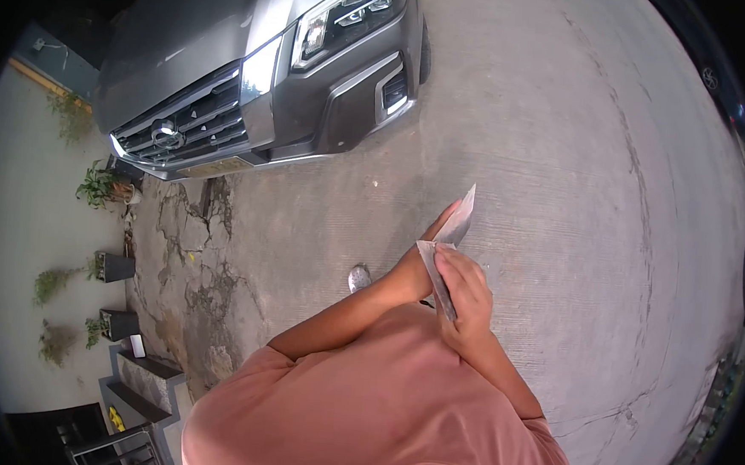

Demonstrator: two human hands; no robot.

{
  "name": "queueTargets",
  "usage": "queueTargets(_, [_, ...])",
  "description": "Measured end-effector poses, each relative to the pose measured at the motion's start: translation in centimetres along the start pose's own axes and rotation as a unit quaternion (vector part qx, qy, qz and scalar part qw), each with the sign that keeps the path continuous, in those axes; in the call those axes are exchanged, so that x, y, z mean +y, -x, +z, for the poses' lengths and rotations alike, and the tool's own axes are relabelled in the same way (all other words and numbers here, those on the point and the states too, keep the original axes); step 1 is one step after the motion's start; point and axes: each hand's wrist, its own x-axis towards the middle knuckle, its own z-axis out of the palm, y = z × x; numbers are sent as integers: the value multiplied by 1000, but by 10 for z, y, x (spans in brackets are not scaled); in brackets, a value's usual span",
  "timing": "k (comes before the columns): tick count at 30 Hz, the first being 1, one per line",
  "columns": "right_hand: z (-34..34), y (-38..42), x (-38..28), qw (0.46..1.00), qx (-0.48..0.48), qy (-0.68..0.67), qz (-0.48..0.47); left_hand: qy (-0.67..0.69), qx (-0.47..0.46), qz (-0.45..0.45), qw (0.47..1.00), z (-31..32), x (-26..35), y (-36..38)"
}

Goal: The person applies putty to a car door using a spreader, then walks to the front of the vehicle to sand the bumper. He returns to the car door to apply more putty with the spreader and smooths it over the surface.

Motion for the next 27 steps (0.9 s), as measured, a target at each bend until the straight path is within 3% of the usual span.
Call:
queueTargets(4, [6, -9, 55, 988, 128, 28, 80, -39, -17, -3, 999, 9, -1, 9])
queueTargets(5, [0, -9, 67, 974, 135, -18, 179, -36, -11, 11, 999, 15, 6, 16])
queueTargets(8, [-15, 6, 83, 853, 222, -289, 373, 213, -68, -178, 958, 3, 5, 24])
queueTargets(9, [-14, 10, 79, 886, 231, -249, 317, 315, 34, -198, 927, 0, 10, 23])
queueTargets(12, [-15, 27, 59, 958, 219, -127, 137, 473, 24, -182, 862, -39, 16, 10])
queueTargets(14, [-27, 29, 45, 990, 132, -50, 8, 456, 32, -194, 868, -49, 19, 7])
queueTargets(17, [-35, 28, 51, 995, 94, -9, 8, 413, -45, -246, 875, -54, 19, 14])
queueTargets(20, [-47, 18, 48, 951, 166, -156, 209, 358, -17, -180, 916, -35, -1, 16])
queueTargets(21, [-46, 22, 45, 945, 181, -188, 198, 320, 20, -204, 925, -35, -5, 11])
queueTargets(24, [-27, 30, 15, 884, 225, -320, 256, 197, 215, -112, 950, -5, -3, -6])
queueTargets(25, [-21, 31, 10, 894, 188, -307, 268, 165, 229, -132, 950, 4, 3, -8])
queueTargets(27, [-10, 28, 12, 938, 163, -218, 213, 32, 111, -15, 993, 14, -35, -7])
